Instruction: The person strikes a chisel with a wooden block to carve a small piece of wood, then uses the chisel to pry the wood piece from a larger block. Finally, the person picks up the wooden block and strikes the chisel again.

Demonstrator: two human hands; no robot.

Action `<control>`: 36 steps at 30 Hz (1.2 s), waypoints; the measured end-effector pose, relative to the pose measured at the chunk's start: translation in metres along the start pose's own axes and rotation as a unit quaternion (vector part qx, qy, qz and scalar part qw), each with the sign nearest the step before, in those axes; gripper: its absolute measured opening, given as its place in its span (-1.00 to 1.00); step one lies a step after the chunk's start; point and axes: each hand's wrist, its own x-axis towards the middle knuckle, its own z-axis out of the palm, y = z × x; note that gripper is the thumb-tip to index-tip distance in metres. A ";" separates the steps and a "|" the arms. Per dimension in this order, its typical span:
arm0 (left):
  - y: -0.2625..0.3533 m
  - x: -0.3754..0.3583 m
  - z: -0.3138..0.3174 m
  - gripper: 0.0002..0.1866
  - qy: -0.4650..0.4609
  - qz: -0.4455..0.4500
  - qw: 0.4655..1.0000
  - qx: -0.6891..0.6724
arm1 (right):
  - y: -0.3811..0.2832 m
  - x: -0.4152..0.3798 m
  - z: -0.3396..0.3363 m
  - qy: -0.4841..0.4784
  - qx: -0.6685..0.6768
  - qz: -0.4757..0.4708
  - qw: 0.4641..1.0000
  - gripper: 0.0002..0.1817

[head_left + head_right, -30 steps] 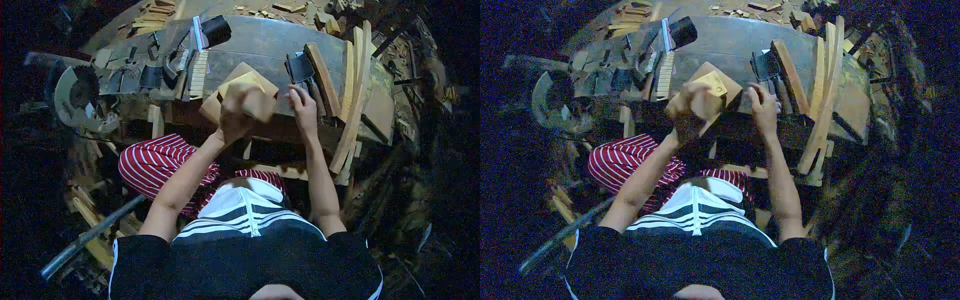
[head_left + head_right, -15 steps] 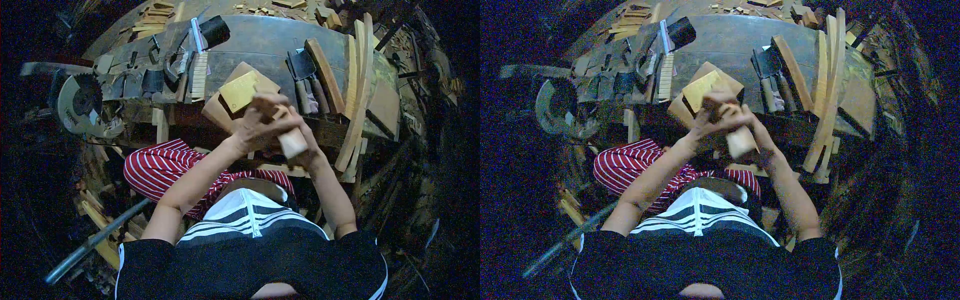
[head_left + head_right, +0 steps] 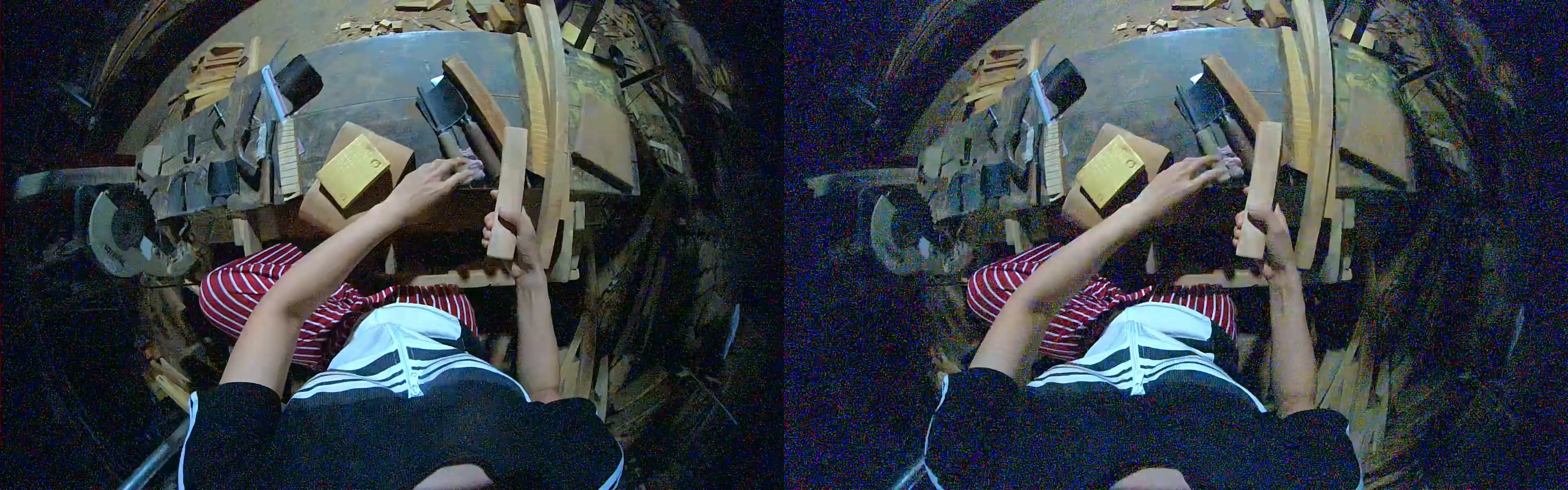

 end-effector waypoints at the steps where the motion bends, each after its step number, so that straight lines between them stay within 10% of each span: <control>1: -0.006 0.011 0.010 -0.38 0.008 0.046 0.996 0.070 | -0.004 -0.002 -0.001 -0.002 -0.003 -0.002 1.000 -0.47; 7: -0.052 0.048 0.049 -0.53 -0.076 0.111 0.950 0.281 | -0.007 -0.013 0.006 0.030 -0.077 -0.014 0.996 -0.44; 11: -0.030 0.071 0.004 -0.58 0.082 0.207 0.956 0.190 | 0.002 -0.010 0.008 0.044 -0.082 -0.020 0.995 -0.44; 15: -0.029 0.064 -0.047 -0.74 0.283 -0.055 0.947 -0.138 | 0.002 -0.002 0.007 0.026 -0.086 -0.058 0.994 -0.44; 19: -0.015 0.014 -0.146 -0.82 0.438 -0.094 0.855 -0.262 | -0.007 0.009 0.020 0.026 -0.149 -0.045 0.987 -0.44; 21: -0.026 -0.008 -0.168 -0.80 0.551 -0.141 0.572 -0.590 | -0.009 0.012 0.026 0.017 -0.275 -0.102 0.956 -0.41; 23: -0.026 -0.031 -0.182 -0.77 0.597 -0.141 0.540 -0.576 | -0.009 0.013 0.029 0.013 -0.316 -0.091 0.944 -0.39; 25: -0.030 -0.045 -0.184 -0.66 0.630 -0.186 0.553 -0.512 | 0.006 0.023 0.023 0.027 -0.442 -0.250 0.861 -0.35; 36: -0.043 -0.074 -0.160 -0.62 0.602 -0.299 0.590 -0.447 | 0.043 0.006 0.042 0.030 -0.448 -0.212 0.868 -0.50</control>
